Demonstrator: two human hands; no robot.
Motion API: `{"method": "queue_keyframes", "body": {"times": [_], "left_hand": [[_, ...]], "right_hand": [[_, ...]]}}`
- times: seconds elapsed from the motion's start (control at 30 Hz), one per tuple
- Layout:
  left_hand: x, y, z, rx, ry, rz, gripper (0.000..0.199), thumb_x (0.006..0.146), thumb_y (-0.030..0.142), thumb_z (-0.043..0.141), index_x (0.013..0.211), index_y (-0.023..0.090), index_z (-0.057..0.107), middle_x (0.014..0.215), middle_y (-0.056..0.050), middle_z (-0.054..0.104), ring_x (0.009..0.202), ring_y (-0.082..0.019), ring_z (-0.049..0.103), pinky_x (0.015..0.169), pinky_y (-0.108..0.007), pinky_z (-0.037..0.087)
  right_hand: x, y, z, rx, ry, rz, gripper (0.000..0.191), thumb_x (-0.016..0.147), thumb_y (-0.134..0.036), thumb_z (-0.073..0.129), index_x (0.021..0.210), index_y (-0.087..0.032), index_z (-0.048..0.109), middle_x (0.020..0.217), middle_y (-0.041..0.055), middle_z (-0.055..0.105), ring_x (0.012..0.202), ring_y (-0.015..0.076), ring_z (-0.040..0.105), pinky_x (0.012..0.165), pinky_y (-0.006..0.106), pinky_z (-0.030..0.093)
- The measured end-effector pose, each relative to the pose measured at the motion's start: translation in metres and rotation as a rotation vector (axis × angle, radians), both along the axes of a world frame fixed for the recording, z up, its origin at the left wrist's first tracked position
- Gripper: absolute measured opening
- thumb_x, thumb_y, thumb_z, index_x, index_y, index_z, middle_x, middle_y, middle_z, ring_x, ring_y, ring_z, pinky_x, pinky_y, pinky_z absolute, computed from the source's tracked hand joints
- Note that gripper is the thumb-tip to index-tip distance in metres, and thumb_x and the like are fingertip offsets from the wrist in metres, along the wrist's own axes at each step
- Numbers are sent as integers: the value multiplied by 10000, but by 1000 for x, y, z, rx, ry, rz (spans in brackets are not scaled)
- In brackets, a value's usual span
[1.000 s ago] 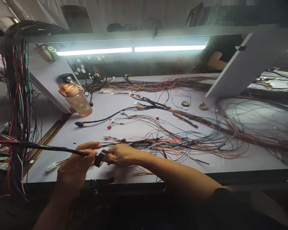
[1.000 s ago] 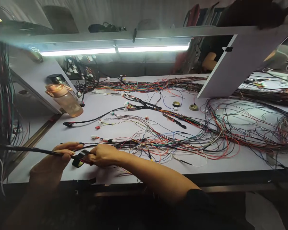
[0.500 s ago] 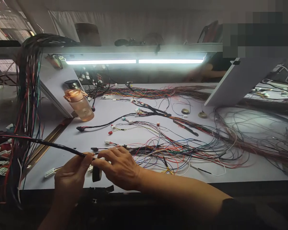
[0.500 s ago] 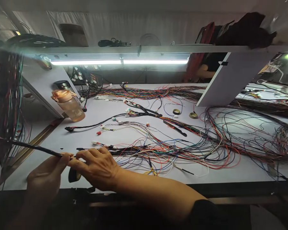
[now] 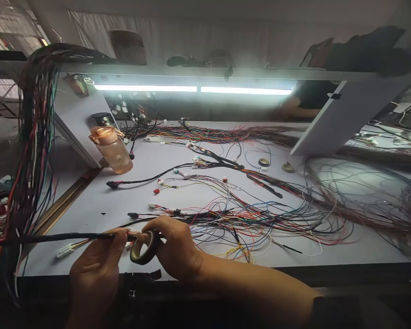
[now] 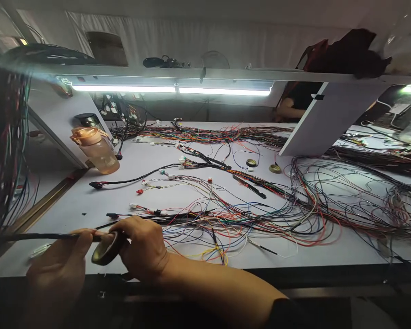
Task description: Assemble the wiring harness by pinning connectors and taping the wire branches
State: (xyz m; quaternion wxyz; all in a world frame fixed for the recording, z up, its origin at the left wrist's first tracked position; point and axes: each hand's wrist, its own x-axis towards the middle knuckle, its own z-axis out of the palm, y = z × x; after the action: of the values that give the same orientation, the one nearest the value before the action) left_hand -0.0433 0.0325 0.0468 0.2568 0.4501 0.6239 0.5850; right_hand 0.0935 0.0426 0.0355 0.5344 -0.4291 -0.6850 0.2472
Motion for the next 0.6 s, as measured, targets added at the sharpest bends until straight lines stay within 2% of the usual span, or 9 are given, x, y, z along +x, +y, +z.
{"method": "queue_keyframes", "body": {"times": [0.07,0.13,0.23,0.33,0.43,0.5,0.6], "left_hand": [[2,-3,-1,-20,-21,-4,214,763,417,714,816,211,690,808,3,722,790,-192,672,763,-293,536],[-3,-3,-8,-29,-54,-46,257,759,449,713,852,211,693,856,-7,728,829,-190,674,775,-282,535],[-14,1,-23,-107,-138,-172,363,713,499,738,901,191,693,898,-41,733,875,-225,684,753,-300,552],[-19,2,-31,-233,-165,-169,360,668,469,781,865,179,701,807,-47,732,817,-259,700,707,-342,571],[-11,-1,-25,-189,-113,-112,296,658,434,796,814,199,706,757,-23,728,795,-265,700,716,-367,579],[-2,-5,-16,-116,-47,-80,274,675,441,783,781,200,707,749,-25,725,786,-275,696,710,-387,578],[9,-10,-5,-59,21,-70,233,721,453,742,740,223,711,730,-22,714,760,-267,691,720,-404,576]], "right_hand": [[0,-1,2,-177,115,35,165,887,-336,611,880,-186,678,751,8,689,665,114,627,634,213,474],[-2,0,2,-256,165,50,179,871,-355,634,866,-184,686,726,6,683,637,114,620,604,209,471],[-4,1,-1,-153,133,60,171,871,-343,631,869,-183,691,753,22,696,672,124,633,638,218,482],[-4,1,-4,-33,64,65,160,886,-316,601,865,-186,691,779,33,710,708,130,645,688,228,491],[-1,2,-4,-86,62,72,171,886,-322,592,866,-186,696,762,30,710,686,127,643,668,224,487],[2,5,-4,-216,89,73,187,882,-334,594,849,-183,698,736,23,704,658,125,638,632,221,482],[8,13,-3,-443,100,152,229,892,-307,569,740,-175,678,672,5,685,622,117,631,592,211,479]]}}
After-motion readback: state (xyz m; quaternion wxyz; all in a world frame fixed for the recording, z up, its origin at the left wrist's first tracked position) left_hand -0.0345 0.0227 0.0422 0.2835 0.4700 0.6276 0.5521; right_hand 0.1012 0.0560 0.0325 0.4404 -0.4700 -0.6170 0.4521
